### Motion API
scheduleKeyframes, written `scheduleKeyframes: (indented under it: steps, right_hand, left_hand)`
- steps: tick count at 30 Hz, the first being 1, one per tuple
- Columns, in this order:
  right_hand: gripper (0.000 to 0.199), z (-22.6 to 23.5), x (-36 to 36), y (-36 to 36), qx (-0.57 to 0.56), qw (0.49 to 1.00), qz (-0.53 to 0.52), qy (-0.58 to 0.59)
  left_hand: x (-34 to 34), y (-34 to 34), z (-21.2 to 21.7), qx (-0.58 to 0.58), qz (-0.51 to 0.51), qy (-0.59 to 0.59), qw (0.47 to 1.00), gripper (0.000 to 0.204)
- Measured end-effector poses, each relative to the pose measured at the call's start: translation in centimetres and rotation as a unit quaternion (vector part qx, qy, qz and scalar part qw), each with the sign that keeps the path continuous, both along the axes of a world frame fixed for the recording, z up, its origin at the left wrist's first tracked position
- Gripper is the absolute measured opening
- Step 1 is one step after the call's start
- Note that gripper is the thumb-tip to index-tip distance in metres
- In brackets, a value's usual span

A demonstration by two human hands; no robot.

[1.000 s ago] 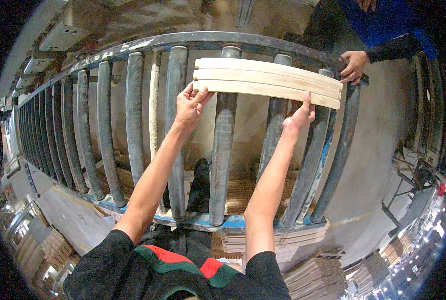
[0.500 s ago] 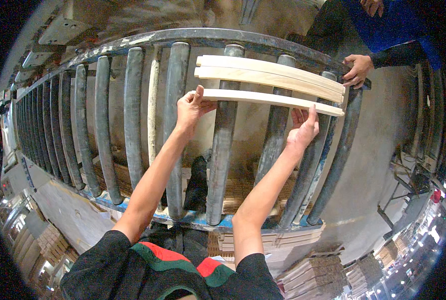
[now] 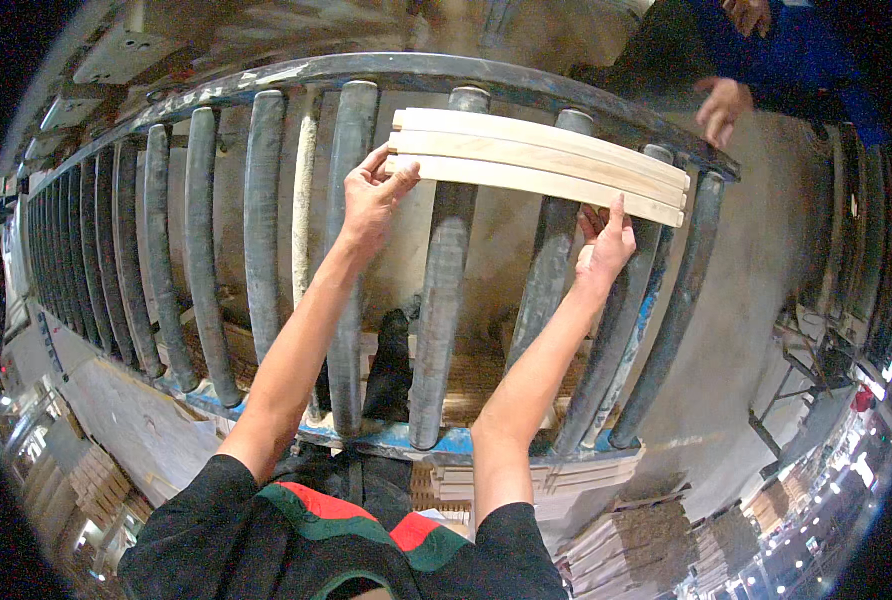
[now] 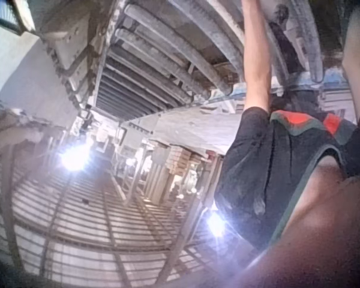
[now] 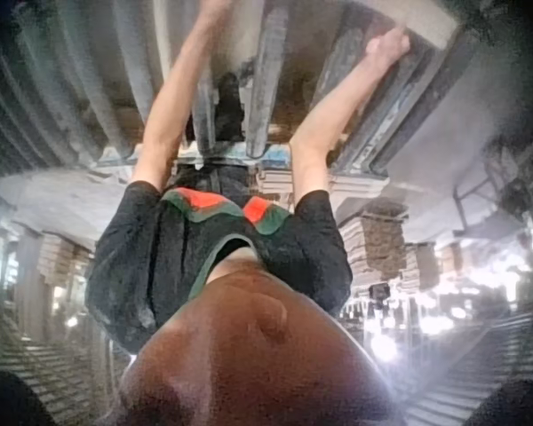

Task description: The person picks up wooden planks from a stack, walks to a conveyor belt, and places them on the belt. The person then picks up planks from the belt, inspects them, and stacks them back onto a pile.

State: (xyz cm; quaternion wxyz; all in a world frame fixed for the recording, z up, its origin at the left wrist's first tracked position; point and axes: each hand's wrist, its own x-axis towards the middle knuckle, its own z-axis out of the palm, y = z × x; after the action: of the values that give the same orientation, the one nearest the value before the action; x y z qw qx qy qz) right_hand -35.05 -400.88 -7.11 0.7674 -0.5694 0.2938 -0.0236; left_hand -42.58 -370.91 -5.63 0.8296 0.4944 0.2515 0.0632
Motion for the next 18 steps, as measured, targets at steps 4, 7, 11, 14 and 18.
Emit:
scheduleKeyframes:
  steps: [4, 7, 11, 14, 18]
  right_hand:
    - [0.034, 0.2, 0.1, 0.3, 0.019, 0.999, 0.001, -0.031]
    - [0.035, -0.4, 0.0, 0.2, 0.035, 0.997, -0.001, -0.068]
    - [0.032, 0.1, 0.5, 1.3, 0.012, 0.996, -0.037, -0.078]
    - [0.034, 0.3, 0.9, 2.2, 0.016, 0.993, -0.047, -0.105]
    - [0.035, 0.5, 0.6, 2.4, 0.002, 0.992, -0.062, -0.107]
  left_hand:
    - [-0.1, -0.2, 0.0, 0.024, 0.014, -0.011, 1.000, 0.059]
    - [-0.2, -0.4, -0.9, 0.050, 0.000, -0.015, 0.999, 0.065]
    - [0.0, -0.5, -0.8, 0.072, -0.008, -0.003, 0.997, 0.059]
    - [-0.3, 0.3, -2.3, 0.085, -0.016, -0.002, 0.996, 0.058]
    - [-0.1, 0.0, -1.1, 0.069, -0.026, -0.003, 0.997, 0.055]
